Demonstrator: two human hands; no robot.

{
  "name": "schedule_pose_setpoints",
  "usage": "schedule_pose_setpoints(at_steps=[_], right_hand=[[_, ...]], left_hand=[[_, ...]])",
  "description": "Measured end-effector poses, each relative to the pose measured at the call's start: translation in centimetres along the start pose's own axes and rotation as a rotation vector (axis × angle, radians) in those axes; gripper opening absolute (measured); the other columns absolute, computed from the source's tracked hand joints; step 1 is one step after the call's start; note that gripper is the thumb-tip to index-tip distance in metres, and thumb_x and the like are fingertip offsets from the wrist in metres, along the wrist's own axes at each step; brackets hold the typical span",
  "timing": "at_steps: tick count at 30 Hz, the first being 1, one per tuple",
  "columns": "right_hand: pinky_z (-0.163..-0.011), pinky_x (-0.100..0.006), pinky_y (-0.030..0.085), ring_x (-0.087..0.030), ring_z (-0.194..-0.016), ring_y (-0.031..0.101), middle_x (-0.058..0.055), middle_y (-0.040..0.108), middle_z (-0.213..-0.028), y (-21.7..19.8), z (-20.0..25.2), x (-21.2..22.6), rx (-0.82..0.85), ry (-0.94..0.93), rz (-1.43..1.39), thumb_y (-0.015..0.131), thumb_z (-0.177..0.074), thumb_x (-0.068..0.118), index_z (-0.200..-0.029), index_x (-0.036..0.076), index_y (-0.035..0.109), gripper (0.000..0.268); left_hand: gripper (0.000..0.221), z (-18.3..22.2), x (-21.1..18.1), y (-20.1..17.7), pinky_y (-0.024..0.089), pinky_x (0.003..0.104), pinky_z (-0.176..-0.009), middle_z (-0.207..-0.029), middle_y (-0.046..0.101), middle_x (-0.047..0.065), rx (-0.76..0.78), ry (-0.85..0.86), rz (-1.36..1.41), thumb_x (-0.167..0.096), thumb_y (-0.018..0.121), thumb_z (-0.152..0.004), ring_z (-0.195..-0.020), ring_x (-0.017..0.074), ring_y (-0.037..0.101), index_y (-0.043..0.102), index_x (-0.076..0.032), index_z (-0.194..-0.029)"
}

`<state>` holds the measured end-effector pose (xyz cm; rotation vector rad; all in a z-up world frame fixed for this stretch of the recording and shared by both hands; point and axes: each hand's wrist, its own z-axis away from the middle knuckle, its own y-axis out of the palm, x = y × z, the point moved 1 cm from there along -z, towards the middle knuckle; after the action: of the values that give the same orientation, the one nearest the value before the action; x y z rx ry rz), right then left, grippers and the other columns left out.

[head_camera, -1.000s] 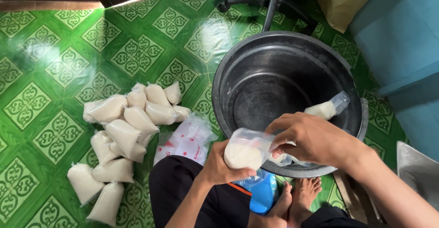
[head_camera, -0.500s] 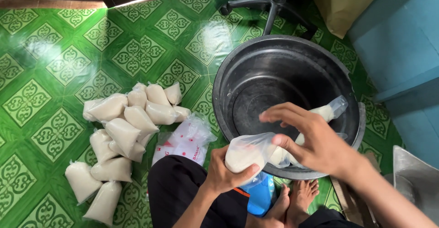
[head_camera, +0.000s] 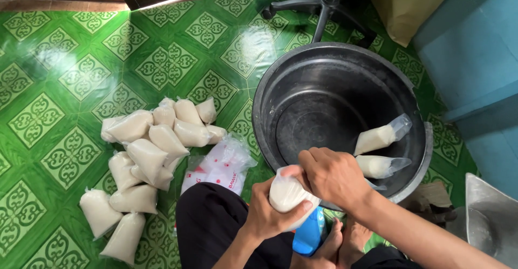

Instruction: The person is manually tying knots in small plastic bags filled with rice and placing them into a large black tub.

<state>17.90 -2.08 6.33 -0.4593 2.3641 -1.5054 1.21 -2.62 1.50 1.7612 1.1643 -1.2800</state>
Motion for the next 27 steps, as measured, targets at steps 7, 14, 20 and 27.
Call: schedule_pose_setpoints(at_steps=[7, 14, 20, 27], right_hand=[[-0.034, -0.031, 0.034, -0.014, -0.038, 0.040, 0.002, 0.045, -0.052, -0.9, -0.4, -0.6, -0.015, -0.024, -0.096, 0.065, -0.092, 0.031, -0.065, 0.014, 0.048, 0.037], [-0.042, -0.029, 0.036, -0.014, -0.047, 0.040, 0.001, 0.039, -0.060, -3.5, -0.9, -1.8, -0.104, -0.285, -0.045, 0.065, -0.094, 0.028, -0.066, 0.015, 0.047, 0.036], [-0.045, -0.032, 0.038, -0.017, -0.052, 0.044, -0.001, 0.043, -0.064, -6.1, -0.8, -2.3, -0.071, -0.274, -0.087, 0.067, -0.089, 0.022, -0.070, 0.013, 0.050, 0.027], [-0.043, -0.033, 0.037, -0.017, -0.051, 0.045, 0.001, 0.044, -0.064, -12.9, 2.4, -2.8, 0.021, -0.116, -0.023, 0.069, -0.085, 0.026, -0.071, 0.014, 0.049, 0.028]], left_hand=[[0.037, -0.1, -3.5, -1.0, 0.056, 0.026, -0.050, -0.076, 0.076, 0.012, 0.089, -0.106, -0.089, -0.026, 0.075, -0.070, -0.060, 0.0182, 0.073, 0.068, 0.003, -0.092], [0.033, 0.1, -5.9, -1.4, 0.056, 0.029, -0.045, -0.068, 0.074, 0.010, 0.134, -0.107, -0.219, -0.028, 0.074, -0.070, -0.051, 0.0198, 0.071, 0.070, -0.001, -0.088], [0.034, -0.4, -6.6, -0.1, 0.056, 0.028, -0.045, -0.068, 0.074, 0.010, 0.151, -0.040, -0.177, -0.028, 0.074, -0.072, -0.051, 0.0191, 0.071, 0.070, 0.000, -0.090], [0.027, -1.7, -8.2, 4.9, 0.056, 0.027, -0.054, -0.080, 0.074, 0.011, 0.202, 0.127, 0.043, -0.015, 0.074, -0.073, -0.062, 0.0173, 0.068, 0.069, 0.000, -0.095]])
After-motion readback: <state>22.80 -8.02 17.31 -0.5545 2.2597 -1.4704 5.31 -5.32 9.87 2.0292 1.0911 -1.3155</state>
